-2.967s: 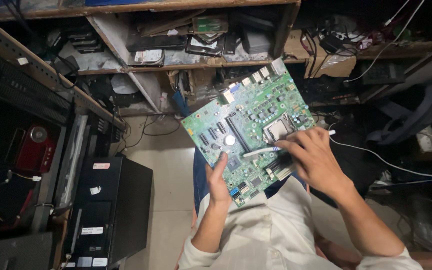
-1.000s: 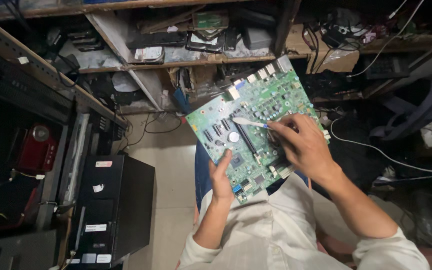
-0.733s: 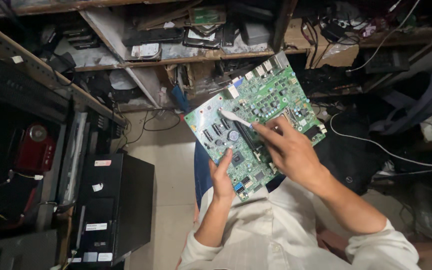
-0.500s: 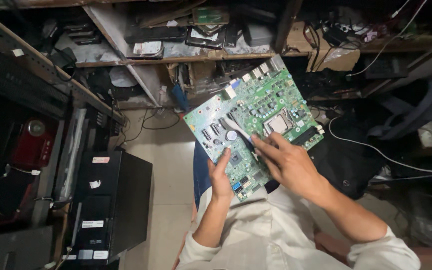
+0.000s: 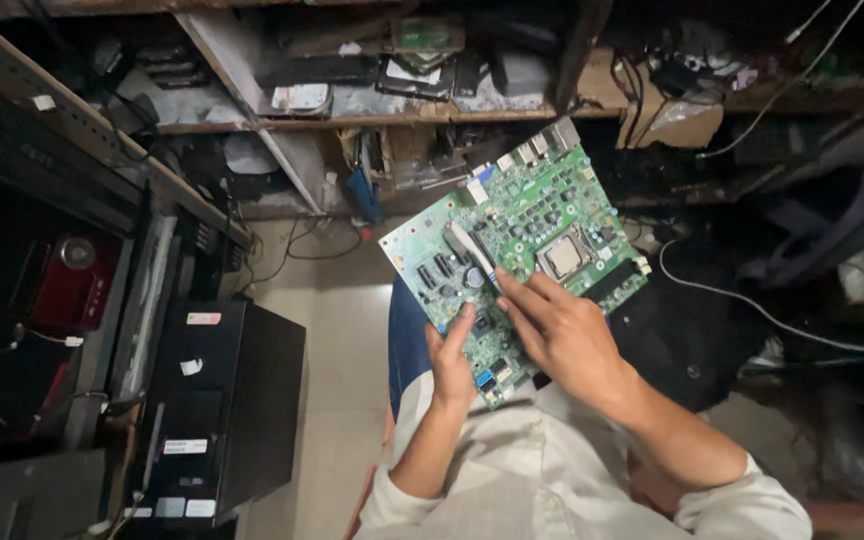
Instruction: The person sits holding a desktop motherboard on their lap and brushes its surface, ports, and slots with a toothbrush, rotating the board to reach different areas. They then carry the board to a workbench and place it onto an open computer case.
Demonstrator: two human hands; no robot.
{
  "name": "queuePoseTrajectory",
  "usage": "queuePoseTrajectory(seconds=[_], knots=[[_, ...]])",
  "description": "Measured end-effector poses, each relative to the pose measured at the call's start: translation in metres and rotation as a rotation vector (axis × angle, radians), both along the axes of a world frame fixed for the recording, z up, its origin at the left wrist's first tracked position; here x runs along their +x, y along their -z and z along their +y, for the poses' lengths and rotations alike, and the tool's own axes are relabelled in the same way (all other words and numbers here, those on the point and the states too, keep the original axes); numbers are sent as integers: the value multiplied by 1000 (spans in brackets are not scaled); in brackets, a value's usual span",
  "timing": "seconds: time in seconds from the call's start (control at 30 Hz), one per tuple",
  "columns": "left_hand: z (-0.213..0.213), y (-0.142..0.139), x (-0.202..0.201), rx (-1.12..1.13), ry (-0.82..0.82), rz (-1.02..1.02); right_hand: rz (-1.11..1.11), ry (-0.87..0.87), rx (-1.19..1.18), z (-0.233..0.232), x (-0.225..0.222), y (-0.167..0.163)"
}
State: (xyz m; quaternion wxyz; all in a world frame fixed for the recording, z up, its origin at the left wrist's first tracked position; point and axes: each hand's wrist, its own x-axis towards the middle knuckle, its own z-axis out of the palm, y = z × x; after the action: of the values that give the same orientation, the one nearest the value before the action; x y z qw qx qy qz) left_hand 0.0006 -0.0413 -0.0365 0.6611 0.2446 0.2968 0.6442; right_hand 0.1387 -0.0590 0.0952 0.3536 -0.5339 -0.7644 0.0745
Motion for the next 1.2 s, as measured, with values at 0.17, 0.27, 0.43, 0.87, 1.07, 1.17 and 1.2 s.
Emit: queuePoseTrajectory(seconds=[0.17, 0.27, 0.43, 0.87, 1.07, 1.17, 1.2], knots=[[-1, 3, 3, -26, -8, 46, 53, -5, -4, -11, 5, 3], [0, 7, 8, -76, 21, -8, 92, -8, -36, -12, 9, 1], [-2, 15, 9, -3, 23, 75, 182, -26, -67, -14, 5, 0], [5, 18, 12, -28, -13, 112, 172, -38, -30, -19, -2, 12], [7, 17, 10, 65, -10, 167, 237, -68, -34, -14, -11, 11], [9, 27, 7, 81, -51, 245, 258, -86, -22, -23, -12, 12], [9, 30, 6, 86, -65, 267, 259, -96, 7, -25, -12, 12]])
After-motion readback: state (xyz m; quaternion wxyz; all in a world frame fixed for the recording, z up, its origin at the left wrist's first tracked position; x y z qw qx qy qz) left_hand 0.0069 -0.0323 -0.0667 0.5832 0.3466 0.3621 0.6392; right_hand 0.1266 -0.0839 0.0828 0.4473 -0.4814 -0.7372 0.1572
